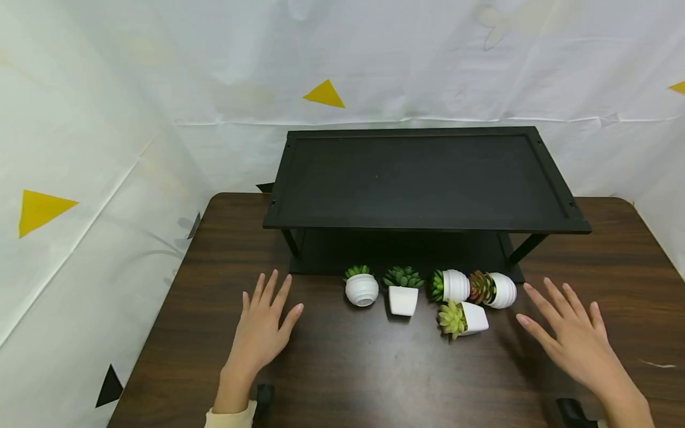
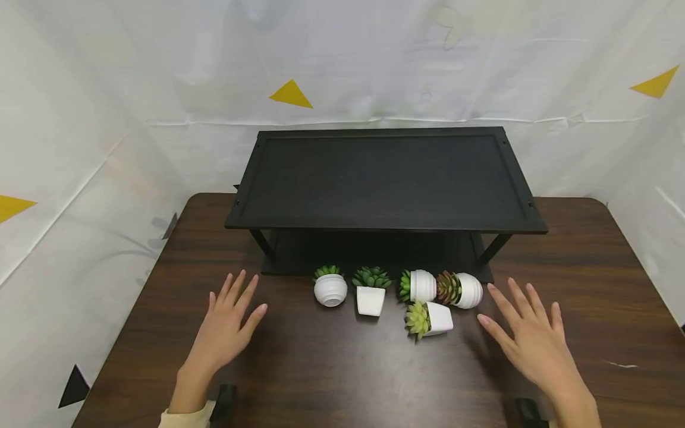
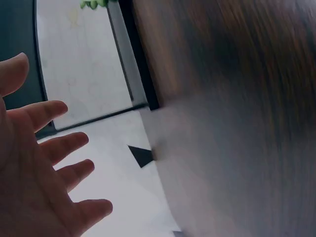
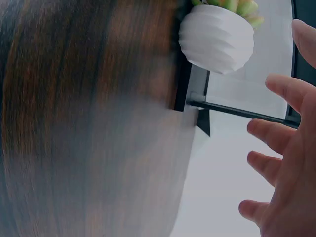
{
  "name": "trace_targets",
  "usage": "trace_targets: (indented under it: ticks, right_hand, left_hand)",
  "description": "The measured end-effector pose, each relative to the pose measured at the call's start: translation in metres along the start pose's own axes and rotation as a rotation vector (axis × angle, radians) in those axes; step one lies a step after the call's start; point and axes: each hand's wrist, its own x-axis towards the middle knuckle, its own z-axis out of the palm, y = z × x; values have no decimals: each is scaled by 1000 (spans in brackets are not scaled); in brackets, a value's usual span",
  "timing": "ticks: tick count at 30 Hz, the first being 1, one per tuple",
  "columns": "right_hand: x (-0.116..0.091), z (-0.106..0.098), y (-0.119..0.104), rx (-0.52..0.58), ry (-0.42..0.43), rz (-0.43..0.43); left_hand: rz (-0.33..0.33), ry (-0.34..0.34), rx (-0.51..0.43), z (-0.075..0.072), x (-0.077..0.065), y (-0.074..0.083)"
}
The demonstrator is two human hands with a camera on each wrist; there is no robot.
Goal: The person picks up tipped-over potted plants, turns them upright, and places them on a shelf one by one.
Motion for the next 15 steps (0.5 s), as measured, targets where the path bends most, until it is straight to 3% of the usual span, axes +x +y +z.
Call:
trace_targets:
  ticks: [6, 15]
  right_hand:
    - [-1, -4, 7, 59, 29, -25]
    - [-4, -6, 14, 118, 67, -12]
  left_hand:
    - [-34, 56, -156, -3, 9, -17]
    - [-196, 131, -486, -29, 32, -29]
